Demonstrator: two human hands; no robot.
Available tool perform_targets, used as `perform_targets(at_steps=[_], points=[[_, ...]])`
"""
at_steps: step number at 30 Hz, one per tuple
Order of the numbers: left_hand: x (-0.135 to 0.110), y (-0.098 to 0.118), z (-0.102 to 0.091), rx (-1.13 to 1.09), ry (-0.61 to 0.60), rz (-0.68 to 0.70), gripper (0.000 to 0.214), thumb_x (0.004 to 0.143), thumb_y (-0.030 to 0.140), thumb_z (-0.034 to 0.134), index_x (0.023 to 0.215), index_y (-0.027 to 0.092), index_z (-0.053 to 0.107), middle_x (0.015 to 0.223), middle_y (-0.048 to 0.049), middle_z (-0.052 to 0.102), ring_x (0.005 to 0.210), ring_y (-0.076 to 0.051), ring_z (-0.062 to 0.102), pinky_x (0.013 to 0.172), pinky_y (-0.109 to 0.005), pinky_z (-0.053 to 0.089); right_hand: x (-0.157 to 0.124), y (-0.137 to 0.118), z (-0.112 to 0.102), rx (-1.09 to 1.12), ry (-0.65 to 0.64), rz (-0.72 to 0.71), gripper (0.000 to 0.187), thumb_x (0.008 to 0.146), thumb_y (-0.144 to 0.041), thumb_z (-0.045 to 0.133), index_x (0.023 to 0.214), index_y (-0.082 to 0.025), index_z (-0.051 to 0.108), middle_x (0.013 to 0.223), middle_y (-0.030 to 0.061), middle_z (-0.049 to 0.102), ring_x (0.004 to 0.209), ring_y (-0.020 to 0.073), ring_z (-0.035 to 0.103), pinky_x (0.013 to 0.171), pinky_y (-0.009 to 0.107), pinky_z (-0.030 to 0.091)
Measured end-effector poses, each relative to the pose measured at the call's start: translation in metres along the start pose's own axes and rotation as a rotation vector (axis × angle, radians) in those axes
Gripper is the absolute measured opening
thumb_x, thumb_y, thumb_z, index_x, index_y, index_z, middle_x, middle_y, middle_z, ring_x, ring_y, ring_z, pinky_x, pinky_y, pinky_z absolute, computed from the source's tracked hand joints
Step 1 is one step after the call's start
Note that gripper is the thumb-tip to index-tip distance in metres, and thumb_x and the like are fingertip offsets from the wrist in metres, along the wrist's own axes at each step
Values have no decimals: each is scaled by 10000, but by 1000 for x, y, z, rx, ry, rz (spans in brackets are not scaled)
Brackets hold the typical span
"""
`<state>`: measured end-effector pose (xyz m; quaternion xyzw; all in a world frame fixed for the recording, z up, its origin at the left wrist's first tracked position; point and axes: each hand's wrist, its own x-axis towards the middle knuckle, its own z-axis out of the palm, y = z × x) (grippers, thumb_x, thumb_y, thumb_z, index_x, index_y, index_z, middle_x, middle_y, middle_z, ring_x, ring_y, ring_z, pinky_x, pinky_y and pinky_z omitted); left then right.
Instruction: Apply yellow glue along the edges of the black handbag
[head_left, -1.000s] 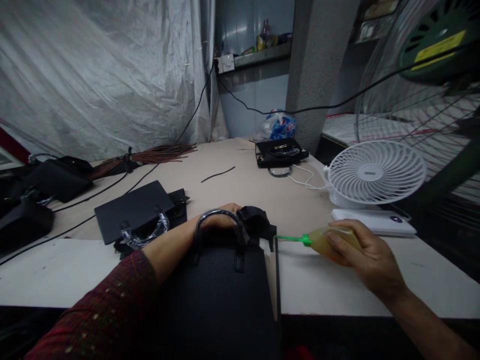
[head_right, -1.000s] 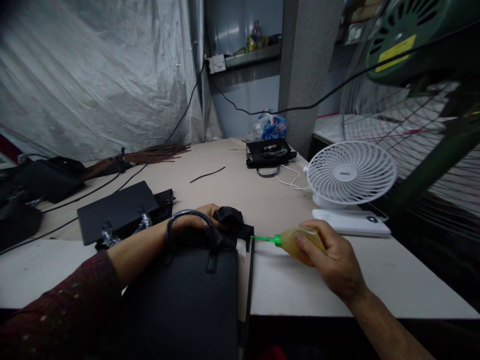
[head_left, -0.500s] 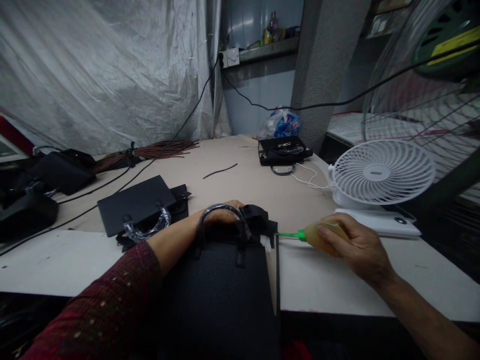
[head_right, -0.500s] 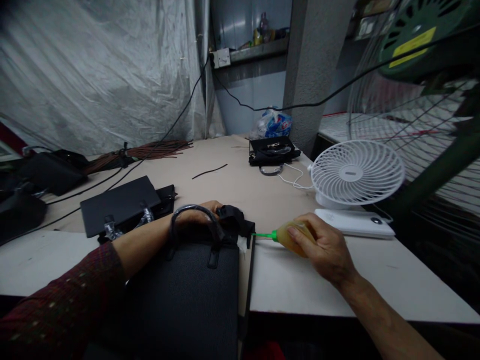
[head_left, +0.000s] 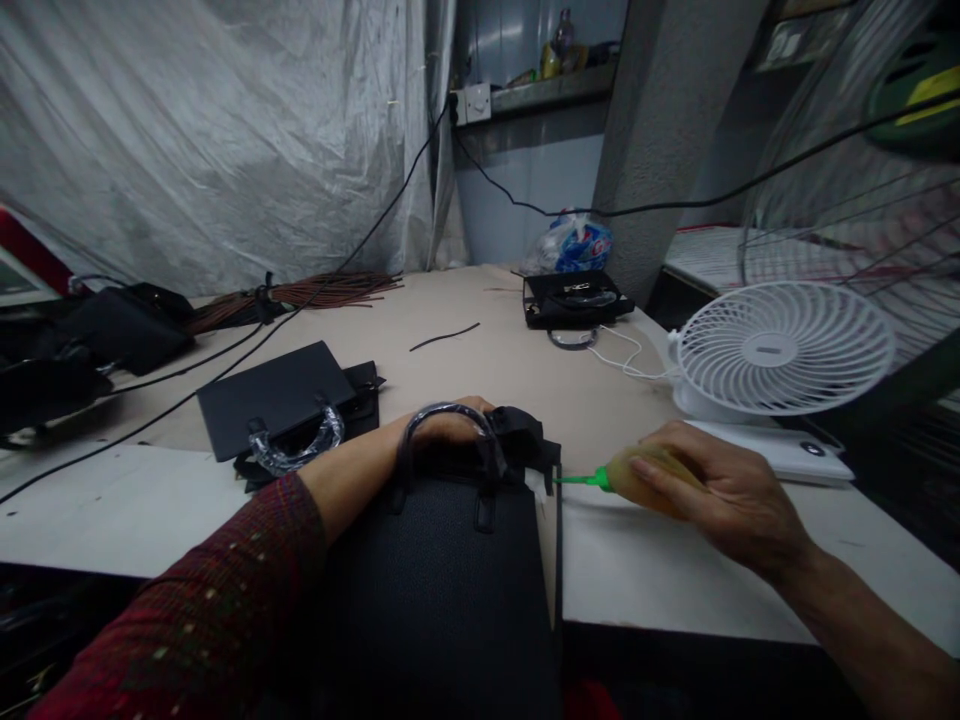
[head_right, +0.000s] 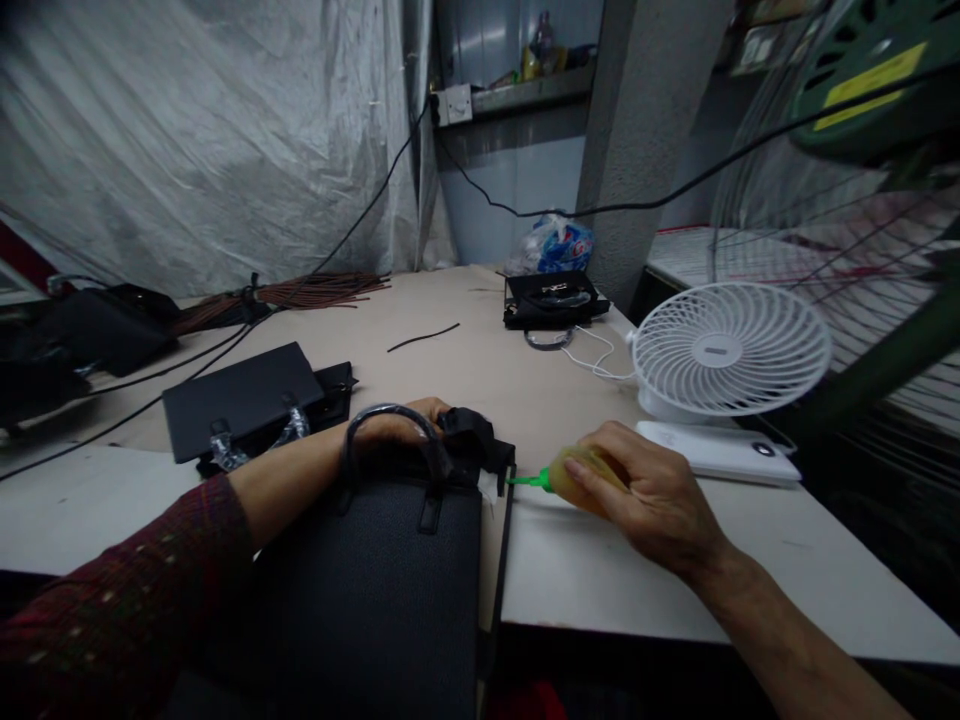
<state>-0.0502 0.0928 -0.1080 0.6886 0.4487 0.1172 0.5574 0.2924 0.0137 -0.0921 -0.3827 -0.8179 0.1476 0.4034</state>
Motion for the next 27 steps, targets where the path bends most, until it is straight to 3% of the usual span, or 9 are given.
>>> perform_targets(at_steps=[5, 10, 14, 23, 27], points=[[0, 4, 0, 26, 10, -31, 327, 665, 374, 870, 833, 135, 724, 775, -30, 664, 724, -192, 585, 654, -279, 474, 4, -2, -1, -45, 6, -43, 218, 1013, -408, 613, 886, -253, 697, 808, 8, 657, 685, 188, 631, 628, 343, 478], [4, -1, -1, 59, 30, -42, 260, 657, 324, 839, 797, 141, 718, 770, -22, 666, 735, -184, 576, 645, -263, 460, 6, -1, -2, -33, -69, -14, 263, 1025, -444, 598, 865, -258, 691, 800, 5, 649, 670, 186, 620, 605, 344, 471], [2, -1, 0, 61, 37, -50, 248, 674, 329, 807, 826, 151, 725, 794, -17, 676, 744, -177, 595, 650, -252, 470, 8, 2, -2, -78, -14, -41, 245, 1022, -431, 596, 873, -256, 680, 804, 10, 648, 675, 195, 621, 622, 361, 466], [9, -7, -2, 97, 42, -66, 141, 677, 228, 771, 776, 148, 710, 764, -9, 669, 710, -160, 578, 637, -254, 454, 12, 4, -4, -72, -9, -76, 191, 1020, -394, 611, 902, -268, 694, 825, 10, 678, 682, 201, 640, 613, 367, 473], [7, -6, -3, 100, 35, -77, 172, 690, 260, 793, 772, 135, 706, 760, -19, 670, 699, -168, 581, 619, -256, 448, 12, 2, -3, -66, -37, -57, 201, 1008, -406, 621, 886, -266, 698, 811, 9, 680, 663, 204, 638, 596, 371, 471]])
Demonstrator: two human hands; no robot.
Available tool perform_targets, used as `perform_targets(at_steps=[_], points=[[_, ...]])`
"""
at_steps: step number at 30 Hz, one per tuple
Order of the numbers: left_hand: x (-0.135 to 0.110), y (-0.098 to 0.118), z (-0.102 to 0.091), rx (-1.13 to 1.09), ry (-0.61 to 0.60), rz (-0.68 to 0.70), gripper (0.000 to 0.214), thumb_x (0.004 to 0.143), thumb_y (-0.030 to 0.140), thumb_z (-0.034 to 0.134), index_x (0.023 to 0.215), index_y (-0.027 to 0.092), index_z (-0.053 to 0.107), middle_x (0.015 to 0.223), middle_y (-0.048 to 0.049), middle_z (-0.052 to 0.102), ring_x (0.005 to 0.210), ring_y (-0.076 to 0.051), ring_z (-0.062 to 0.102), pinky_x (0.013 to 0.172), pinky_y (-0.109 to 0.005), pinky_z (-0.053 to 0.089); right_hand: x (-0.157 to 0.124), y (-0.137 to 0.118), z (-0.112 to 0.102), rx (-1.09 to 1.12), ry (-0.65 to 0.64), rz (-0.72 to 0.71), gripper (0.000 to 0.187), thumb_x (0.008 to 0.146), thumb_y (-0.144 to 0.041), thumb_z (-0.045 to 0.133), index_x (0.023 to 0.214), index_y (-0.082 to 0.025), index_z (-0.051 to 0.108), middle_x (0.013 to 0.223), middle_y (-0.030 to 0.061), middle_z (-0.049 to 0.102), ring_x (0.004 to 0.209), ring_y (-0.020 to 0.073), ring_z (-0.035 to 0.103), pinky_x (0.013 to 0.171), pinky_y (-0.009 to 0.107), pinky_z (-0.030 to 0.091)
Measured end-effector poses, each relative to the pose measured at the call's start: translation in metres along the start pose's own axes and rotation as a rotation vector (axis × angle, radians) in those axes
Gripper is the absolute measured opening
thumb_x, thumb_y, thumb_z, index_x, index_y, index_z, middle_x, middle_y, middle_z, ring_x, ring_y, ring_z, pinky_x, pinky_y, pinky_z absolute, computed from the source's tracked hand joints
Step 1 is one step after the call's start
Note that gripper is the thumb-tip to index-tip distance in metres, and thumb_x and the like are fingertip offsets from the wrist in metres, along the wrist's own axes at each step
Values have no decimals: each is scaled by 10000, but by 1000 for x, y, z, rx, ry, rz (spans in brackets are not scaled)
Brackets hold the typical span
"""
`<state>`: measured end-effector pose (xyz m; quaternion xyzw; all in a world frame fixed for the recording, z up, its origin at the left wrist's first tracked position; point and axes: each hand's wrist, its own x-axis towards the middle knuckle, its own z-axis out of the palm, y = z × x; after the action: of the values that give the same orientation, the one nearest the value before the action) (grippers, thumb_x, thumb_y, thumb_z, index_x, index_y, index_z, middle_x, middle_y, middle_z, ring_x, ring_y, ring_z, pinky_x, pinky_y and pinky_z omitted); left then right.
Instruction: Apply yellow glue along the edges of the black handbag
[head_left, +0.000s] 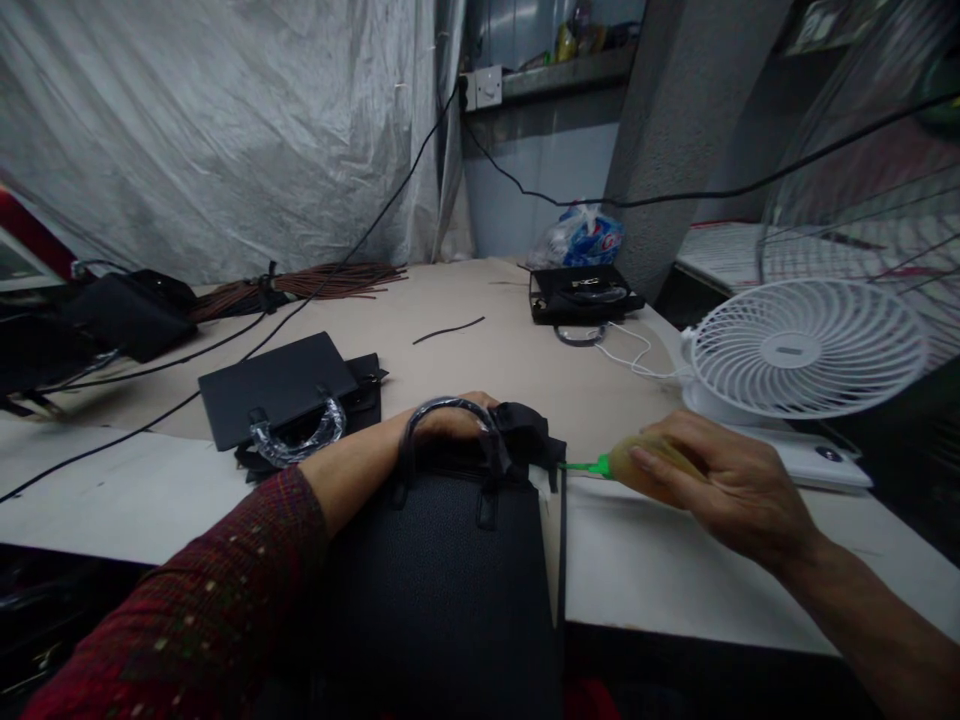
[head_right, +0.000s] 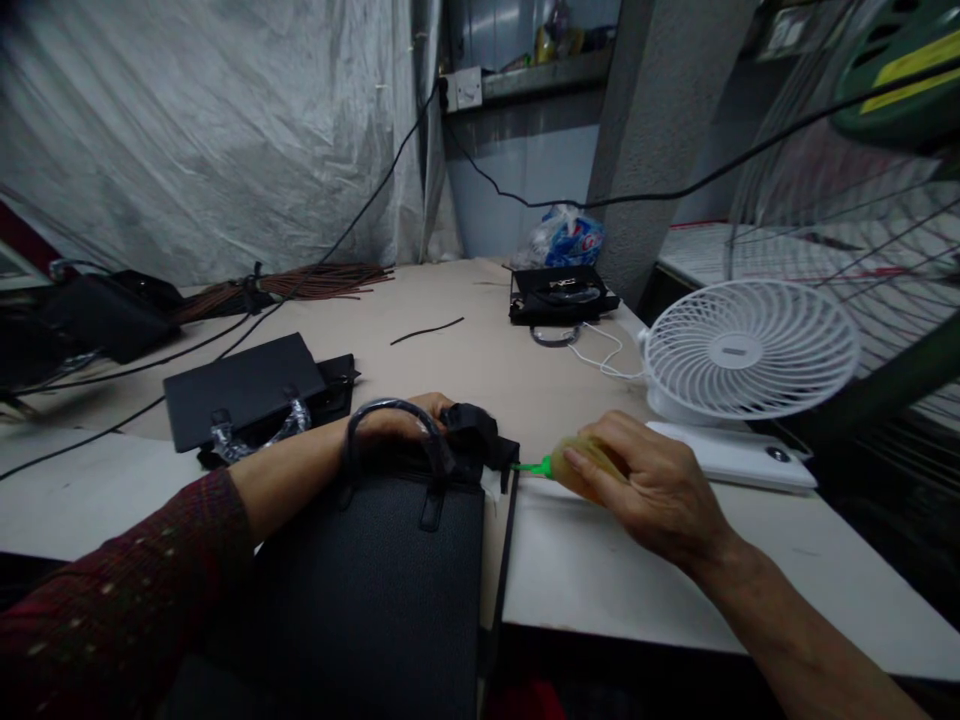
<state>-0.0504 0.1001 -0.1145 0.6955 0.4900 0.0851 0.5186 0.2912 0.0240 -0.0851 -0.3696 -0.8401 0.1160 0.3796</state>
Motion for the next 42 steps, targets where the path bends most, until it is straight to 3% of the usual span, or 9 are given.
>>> perform_targets(at_steps=[15, 20, 25, 30, 35, 42], points=[[-1, 2, -1, 2, -8, 26, 226, 674, 328, 797, 770, 149, 699, 761, -21, 668, 689, -168, 588, 607, -250, 459, -2, -5, -1, 5, -4, 40, 252, 1013, -449, 610, 865, -266, 700, 795, 18, 670, 659, 209, 628, 604, 375, 466], [-1, -1, 0, -5, -3, 25, 239, 664, 326, 810, 799, 150, 721, 786, -31, 689, 711, -185, 605, 602, -257, 463, -2, -6, -3, 25, -59, 51, 285, 1012, -482, 603, 840, -274, 694, 775, 20, 667, 638, 213, 618, 573, 374, 457], [1, -4, 3, -43, -11, 53, 268, 644, 349, 789, 811, 149, 731, 787, -30, 685, 723, -181, 608, 620, -257, 490, -3, -4, -2, -15, 11, 43, 266, 1011, -468, 610, 861, -265, 696, 780, 12, 665, 646, 204, 620, 592, 373, 461], [0, -1, 2, -36, -6, 60, 224, 615, 303, 795, 761, 155, 713, 761, -10, 672, 686, -154, 589, 592, -227, 464, -5, -4, -4, 22, -61, 48, 296, 1016, -481, 610, 842, -259, 700, 764, 18, 659, 630, 201, 611, 566, 363, 459], [-4, 4, 1, -32, 5, 68, 229, 648, 316, 789, 786, 144, 726, 778, -27, 683, 695, -160, 599, 590, -224, 461, -5, 0, -1, -20, 15, 43, 247, 1005, -456, 612, 861, -272, 692, 811, 24, 684, 670, 233, 644, 597, 390, 476], [-1, -2, 0, -26, -2, 77, 221, 653, 307, 796, 792, 147, 735, 781, -26, 694, 713, -168, 613, 623, -243, 489, -4, 1, -1, -33, -15, 31, 247, 1006, -442, 618, 856, -263, 697, 800, 30, 683, 656, 220, 636, 585, 376, 476]])
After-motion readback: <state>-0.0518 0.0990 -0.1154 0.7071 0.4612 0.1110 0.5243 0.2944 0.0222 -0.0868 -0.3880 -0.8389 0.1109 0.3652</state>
